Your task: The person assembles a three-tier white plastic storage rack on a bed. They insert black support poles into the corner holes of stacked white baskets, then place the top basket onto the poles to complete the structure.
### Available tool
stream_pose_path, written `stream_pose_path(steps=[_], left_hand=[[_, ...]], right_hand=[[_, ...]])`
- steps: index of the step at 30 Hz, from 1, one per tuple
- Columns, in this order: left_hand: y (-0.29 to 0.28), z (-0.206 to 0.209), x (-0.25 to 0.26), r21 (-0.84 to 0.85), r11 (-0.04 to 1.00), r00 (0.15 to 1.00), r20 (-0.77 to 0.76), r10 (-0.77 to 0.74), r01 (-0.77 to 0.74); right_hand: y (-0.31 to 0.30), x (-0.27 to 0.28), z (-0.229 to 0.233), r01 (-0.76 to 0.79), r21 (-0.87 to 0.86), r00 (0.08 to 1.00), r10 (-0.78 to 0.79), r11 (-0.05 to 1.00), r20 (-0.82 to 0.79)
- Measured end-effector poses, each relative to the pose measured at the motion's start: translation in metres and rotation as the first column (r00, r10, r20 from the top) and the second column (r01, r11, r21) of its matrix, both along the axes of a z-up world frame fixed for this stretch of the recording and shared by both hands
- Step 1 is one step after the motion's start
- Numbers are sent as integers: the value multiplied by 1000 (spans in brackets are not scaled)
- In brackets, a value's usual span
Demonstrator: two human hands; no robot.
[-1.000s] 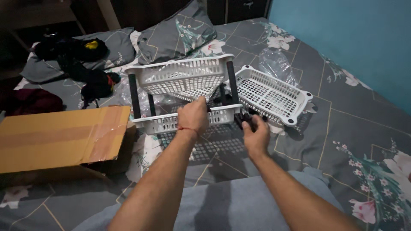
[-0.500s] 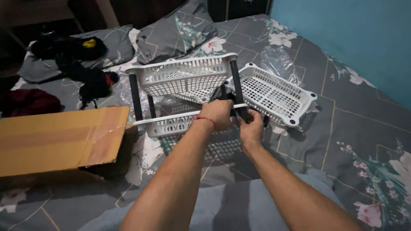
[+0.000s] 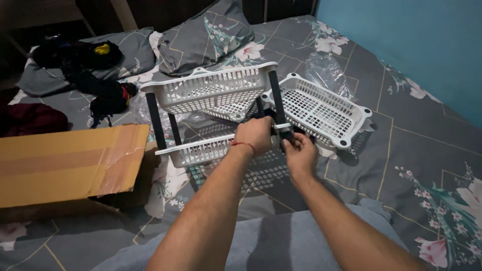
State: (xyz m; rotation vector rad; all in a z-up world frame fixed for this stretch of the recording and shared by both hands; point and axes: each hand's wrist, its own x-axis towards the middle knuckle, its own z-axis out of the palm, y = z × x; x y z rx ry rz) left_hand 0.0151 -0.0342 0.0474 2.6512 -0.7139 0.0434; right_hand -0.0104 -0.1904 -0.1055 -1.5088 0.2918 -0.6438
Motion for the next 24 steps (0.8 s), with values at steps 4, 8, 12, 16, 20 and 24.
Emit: stream_pose_path(steps=[4, 8, 12, 16, 20, 24], left_hand=[[-1, 0, 3, 19, 1000, 1000, 3, 19, -19], [-1, 0, 3, 32, 999, 999, -41, 33, -32], [-3, 3, 4, 38, 999, 999, -24, 38, -37], [-3, 2, 5, 47, 998, 999, -8, 34, -34], [-4, 0, 7, 10, 999, 999, -30, 44, -44], [-3, 0, 10, 18, 999, 999, 5, 40, -40]], right_hand=[[-1, -8, -1, 58, 207, 995, -73, 977, 65], [-14, -7, 5, 7, 676, 994, -81, 737, 78], [-27, -4, 6, -80, 847, 990, -54, 526, 127], [-22, 0, 2, -63, 858, 995, -39, 510, 97], [-12, -7, 5, -93, 779, 992, 124, 620, 20], [-5, -14, 7, -140, 656, 980, 200, 742, -17]])
